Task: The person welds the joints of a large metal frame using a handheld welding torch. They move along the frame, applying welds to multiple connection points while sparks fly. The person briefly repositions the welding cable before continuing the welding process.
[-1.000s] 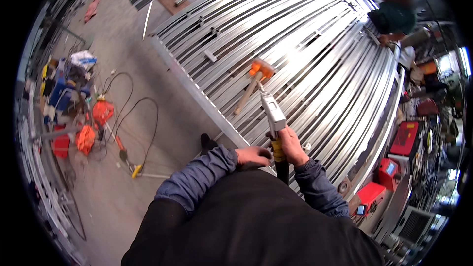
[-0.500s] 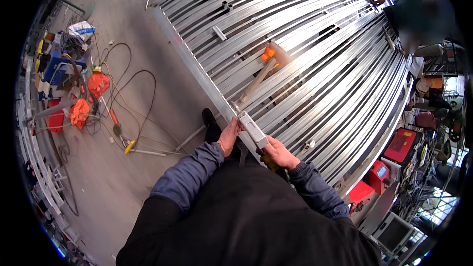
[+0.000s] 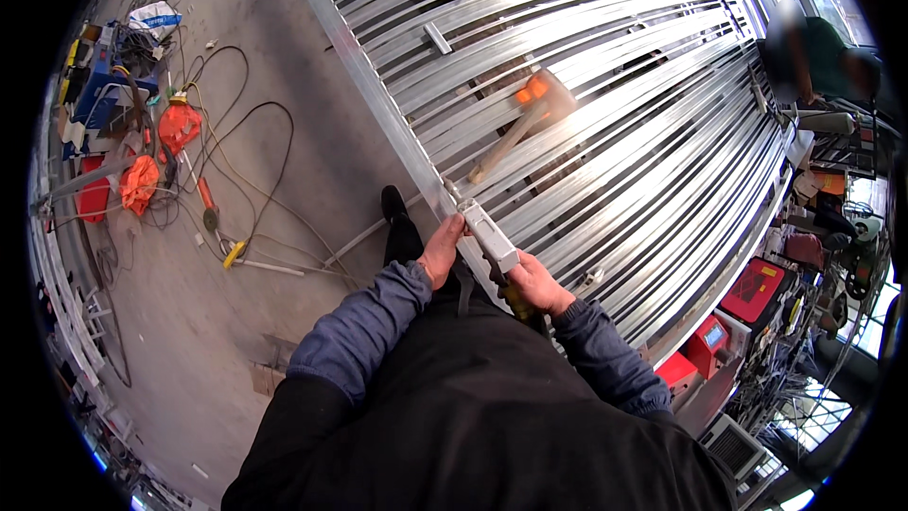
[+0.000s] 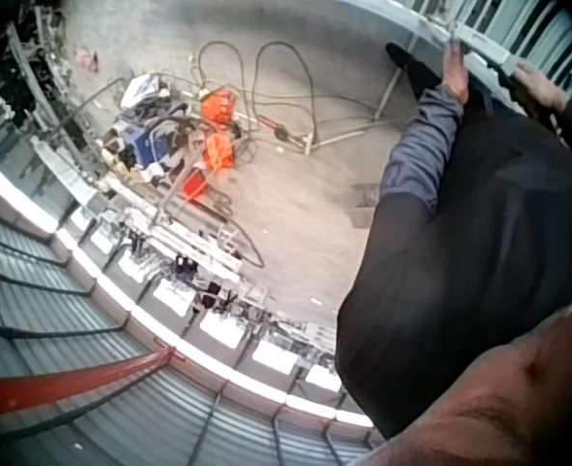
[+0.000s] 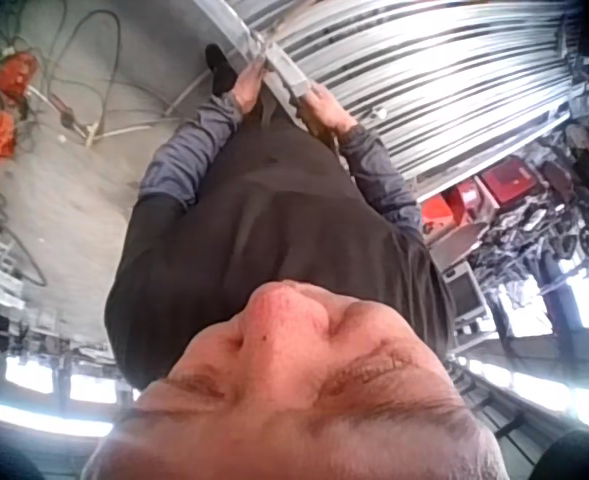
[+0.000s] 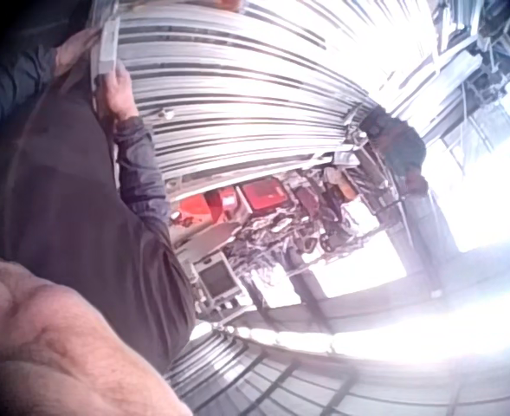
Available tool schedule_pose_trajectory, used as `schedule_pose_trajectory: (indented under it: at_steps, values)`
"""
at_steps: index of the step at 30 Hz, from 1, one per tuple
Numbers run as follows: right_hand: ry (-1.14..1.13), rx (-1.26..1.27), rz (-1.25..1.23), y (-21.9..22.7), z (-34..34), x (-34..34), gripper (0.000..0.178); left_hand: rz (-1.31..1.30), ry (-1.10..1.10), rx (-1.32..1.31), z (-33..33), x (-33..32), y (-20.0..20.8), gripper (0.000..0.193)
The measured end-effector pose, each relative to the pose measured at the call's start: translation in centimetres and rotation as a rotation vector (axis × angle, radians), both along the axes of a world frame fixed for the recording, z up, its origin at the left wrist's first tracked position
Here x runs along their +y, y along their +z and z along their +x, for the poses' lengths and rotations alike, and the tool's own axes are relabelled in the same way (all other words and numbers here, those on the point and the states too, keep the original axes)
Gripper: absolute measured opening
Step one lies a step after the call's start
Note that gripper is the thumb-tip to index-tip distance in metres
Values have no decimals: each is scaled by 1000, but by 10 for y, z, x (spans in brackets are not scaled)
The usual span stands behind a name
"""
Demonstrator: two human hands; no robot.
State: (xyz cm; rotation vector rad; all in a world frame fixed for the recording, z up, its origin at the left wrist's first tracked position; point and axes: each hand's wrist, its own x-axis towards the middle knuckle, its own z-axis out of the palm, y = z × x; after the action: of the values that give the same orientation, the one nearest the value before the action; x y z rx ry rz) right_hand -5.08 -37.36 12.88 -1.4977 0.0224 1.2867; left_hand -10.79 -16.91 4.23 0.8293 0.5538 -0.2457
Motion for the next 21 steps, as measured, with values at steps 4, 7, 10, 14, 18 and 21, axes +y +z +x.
schedule_pose_trajectory:
  at_steps: [4, 7, 10, 14, 18, 21]
  values:
    - [-3, 38, 2, 2, 3, 2, 44, -15, 12, 20, -1, -2, -9, 60]
    - [-30, 95, 1, 4, 4, 2, 44, -46, 15, 19, -1, -2, -9, 58]
    - [-34, 99, -23, 6, 4, 3, 43, -49, 33, 5, 0, -3, -4, 58]
    - [-21, 40, -31, 6, 3, 6, 41, -16, 37, 23, -2, -3, -12, 57]
    - [-28, 28, -12, 6, 3, 7, 40, -43, -2, 22, -5, -1, -21, 72]
    - [-16, 68, -2, 1, 4, 4, 41, -44, -13, 11, -5, 0, -20, 74]
